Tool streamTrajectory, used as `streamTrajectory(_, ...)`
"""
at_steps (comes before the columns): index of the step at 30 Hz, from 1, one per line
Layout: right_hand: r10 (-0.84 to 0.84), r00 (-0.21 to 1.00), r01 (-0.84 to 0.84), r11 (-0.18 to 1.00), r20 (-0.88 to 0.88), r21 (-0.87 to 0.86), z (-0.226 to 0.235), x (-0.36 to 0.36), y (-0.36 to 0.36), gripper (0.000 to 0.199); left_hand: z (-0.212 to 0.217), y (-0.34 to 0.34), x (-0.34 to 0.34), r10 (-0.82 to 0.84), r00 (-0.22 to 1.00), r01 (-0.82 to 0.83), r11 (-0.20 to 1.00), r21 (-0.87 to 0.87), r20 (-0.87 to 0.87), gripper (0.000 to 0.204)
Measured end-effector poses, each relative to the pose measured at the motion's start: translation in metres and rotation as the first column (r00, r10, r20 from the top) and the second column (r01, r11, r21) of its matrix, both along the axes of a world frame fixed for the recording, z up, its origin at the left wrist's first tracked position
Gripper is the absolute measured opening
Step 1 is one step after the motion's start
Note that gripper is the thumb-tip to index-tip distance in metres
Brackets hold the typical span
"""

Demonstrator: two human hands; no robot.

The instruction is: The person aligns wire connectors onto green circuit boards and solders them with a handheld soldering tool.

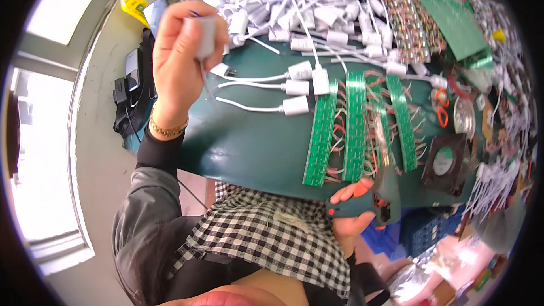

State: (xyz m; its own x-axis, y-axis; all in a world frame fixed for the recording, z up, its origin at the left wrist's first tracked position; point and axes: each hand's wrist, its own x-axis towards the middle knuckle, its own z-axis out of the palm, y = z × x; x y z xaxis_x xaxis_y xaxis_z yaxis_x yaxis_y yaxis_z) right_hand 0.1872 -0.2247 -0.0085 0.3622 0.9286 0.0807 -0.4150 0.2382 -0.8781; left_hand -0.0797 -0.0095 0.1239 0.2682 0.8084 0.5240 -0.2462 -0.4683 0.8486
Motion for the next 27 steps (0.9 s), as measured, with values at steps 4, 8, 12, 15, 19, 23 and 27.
streamTrajectory(4,0.054,0.998,-0.054,0.998,-0.038,-0.012,0.003,0.001,-0.002,0.085,-0.014,-0.038,0.029,-0.051,0.908,-0.009,0.99,-0.141,-0.416,0.012)
streamTrajectory(8,0.026,0.998,-0.026,1.0,-0.051,-0.001,-0.001,0.002,-0.001,0.085,-0.059,-0.046,0.058,0.091,0.751,0.081,0.97,0.227,-0.654,0.016)
streamTrajectory(12,0.053,0.998,-0.053,0.999,0.015,0.001,0.0,0.003,-0.007,0.081,-0.095,-0.041,0.072,0.249,0.775,0.123,0.842,0.525,-0.58,0.017)
streamTrajectory(15,0.082,0.997,-0.082,0.996,-0.007,-0.021,-0.003,0.003,-0.015,0.083,-0.102,-0.039,0.073,0.396,0.628,0.114,0.804,0.583,-0.67,0.018)
streamTrajectory(19,0.124,0.992,-0.124,0.988,-0.009,-0.088,-0.003,0.004,-0.02,0.087,-0.112,-0.04,0.077,0.487,0.618,-0.042,0.804,0.593,-0.617,0.009)
streamTrajectory(23,0.183,0.982,-0.17,0.968,0.053,-0.187,0.004,0.006,-0.02,0.09,-0.113,-0.04,0.081,0.449,0.622,-0.064,0.845,0.531,-0.641,0.007)
streamTrajectory(27,0.273,0.957,-0.238,0.932,0.101,-0.273,0.016,0.007,-0.014,0.09,-0.108,-0.044,0.081,0.44,0.542,-0.062,0.871,0.488,-0.716,0.009)
